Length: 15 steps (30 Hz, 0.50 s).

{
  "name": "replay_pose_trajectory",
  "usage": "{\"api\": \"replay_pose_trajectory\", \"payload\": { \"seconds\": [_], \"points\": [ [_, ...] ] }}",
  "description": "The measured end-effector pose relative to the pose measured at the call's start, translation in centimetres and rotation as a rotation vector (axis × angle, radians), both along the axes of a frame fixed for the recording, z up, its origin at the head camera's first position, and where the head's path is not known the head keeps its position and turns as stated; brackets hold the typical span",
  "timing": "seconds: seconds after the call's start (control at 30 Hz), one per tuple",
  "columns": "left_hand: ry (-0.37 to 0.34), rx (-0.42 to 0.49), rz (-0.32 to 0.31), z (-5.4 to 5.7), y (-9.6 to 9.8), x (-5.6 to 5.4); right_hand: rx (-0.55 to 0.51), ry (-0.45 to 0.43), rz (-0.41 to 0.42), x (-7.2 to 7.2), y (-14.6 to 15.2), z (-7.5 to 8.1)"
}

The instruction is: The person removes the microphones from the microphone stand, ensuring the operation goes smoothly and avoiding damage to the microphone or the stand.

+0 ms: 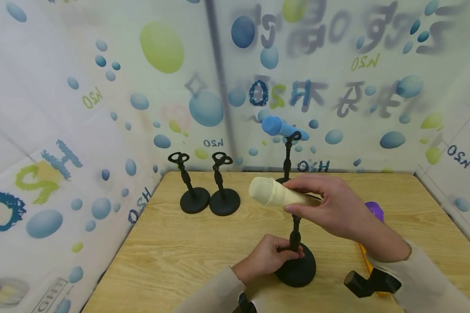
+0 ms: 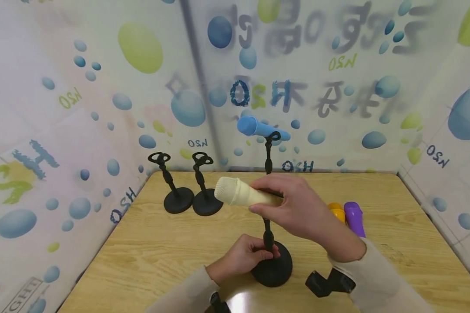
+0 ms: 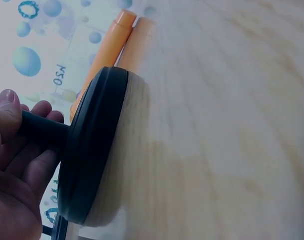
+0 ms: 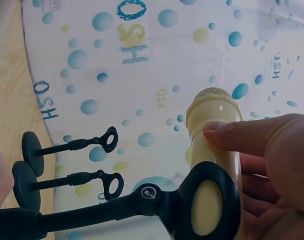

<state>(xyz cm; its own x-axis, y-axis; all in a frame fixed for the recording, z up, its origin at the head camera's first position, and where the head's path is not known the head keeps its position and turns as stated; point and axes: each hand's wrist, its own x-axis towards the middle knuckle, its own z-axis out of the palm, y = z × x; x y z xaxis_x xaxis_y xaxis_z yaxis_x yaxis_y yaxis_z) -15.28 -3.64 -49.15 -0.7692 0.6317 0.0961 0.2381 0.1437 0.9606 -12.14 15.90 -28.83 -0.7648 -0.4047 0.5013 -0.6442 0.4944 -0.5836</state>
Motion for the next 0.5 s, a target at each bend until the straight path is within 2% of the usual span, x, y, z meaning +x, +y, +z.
{"api": "replay_pose_trajectory", "payload": {
  "seconds": [0.3,0.5],
  "points": [
    [0.006,-0.042,-0.012,0.28,-0.05,-0.22,0.012,0.02,0.007,-0.18,-0.31,0.25],
    [-0.009,-0.026,-0.005,0.27,0.04,-0.23,-0.006,0.003,0.027,-0.31,-0.52,0.37]
  ]
}}
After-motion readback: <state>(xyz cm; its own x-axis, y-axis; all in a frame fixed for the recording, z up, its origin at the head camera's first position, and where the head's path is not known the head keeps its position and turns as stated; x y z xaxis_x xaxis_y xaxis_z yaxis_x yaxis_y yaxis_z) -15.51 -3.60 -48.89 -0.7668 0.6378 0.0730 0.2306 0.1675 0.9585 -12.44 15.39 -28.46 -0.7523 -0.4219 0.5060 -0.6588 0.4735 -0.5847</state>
